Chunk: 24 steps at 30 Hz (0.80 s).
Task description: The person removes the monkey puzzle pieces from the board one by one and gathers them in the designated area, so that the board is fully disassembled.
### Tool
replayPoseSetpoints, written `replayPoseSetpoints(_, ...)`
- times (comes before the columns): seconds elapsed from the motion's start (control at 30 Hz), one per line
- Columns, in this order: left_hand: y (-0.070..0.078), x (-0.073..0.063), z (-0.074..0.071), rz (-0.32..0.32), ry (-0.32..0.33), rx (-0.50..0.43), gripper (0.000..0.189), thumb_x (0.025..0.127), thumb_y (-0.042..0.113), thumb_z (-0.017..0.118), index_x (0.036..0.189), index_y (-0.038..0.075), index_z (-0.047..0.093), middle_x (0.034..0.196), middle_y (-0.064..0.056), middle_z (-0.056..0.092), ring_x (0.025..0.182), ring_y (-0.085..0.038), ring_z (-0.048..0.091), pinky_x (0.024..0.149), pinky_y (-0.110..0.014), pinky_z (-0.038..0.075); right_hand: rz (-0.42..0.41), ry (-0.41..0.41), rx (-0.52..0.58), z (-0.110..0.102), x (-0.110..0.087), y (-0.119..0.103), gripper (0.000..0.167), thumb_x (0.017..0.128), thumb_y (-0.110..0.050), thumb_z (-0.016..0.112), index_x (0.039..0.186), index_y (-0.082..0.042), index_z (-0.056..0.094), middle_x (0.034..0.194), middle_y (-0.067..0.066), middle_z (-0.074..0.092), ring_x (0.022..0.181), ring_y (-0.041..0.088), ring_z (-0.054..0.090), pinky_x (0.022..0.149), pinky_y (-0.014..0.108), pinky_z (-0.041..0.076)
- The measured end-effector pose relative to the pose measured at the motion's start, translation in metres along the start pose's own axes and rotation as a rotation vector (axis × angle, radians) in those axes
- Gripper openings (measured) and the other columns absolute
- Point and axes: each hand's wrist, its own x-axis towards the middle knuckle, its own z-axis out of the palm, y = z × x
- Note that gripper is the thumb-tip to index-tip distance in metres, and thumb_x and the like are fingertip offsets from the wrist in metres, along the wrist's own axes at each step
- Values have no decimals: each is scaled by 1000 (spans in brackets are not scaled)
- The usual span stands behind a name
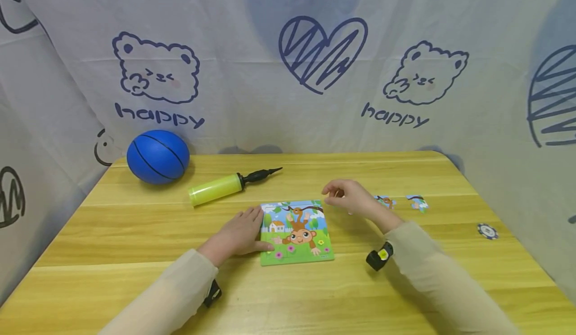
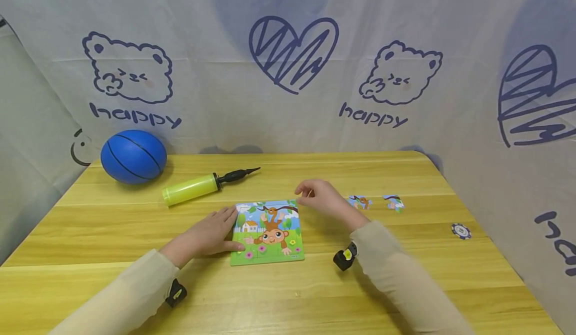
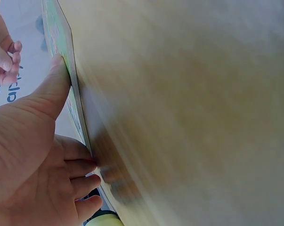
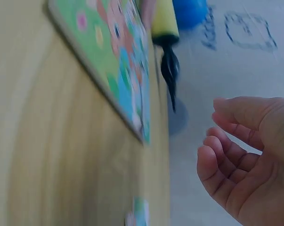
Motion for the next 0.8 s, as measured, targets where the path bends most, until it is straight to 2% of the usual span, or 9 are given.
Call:
replayPoseSetpoints(0.23,0,0,0,-6,-4,-5,92,85,56,53,141,-10,21,148,-24,15,135,-37,16,109,-45,15,-88,-134,-10,35,13,-21,17,87,-9,64,102,-2,63,78,-1,55,66,14,51,58,28,46)
replayPoseSetpoints(0.37,0,0,1,-8,-4,-8,92,85,56,53,141,-10,22,148,-24,16,134,-37,16,109,-45,15,-84,-203,-26,52,18,-27,20,87,-13,65,106,-6,63,82,-3,56,70,14,51,60,27,46)
replayPoseSetpoints(0.6,0,0,0,0,-2,10,91,85,55,54,140,-11,23,147,-25,18,134,-37,18,109,-46,17,-75,-275,-77,73,25,-37,27,87,-12,64,113,-3,61,83,-2,56,69,12,54,61,25,49)
replayPoseSetpoints(0.7,0,0,0,2,-1,11,91,85,55,54,140,-11,24,147,-25,18,134,-37,18,109,-46,18,-53,-288,-139,78,26,-42,33,86,-14,66,116,-2,60,83,-2,55,70,12,52,63,25,48)
replayPoseSetpoints(0.8,-1,0,1,5,-1,12,91,85,55,54,140,-11,24,147,-25,18,134,-37,19,109,-46,18,-56,-299,-230,81,26,-45,36,85,-17,67,117,-2,61,84,0,52,69,12,46,60,23,42)
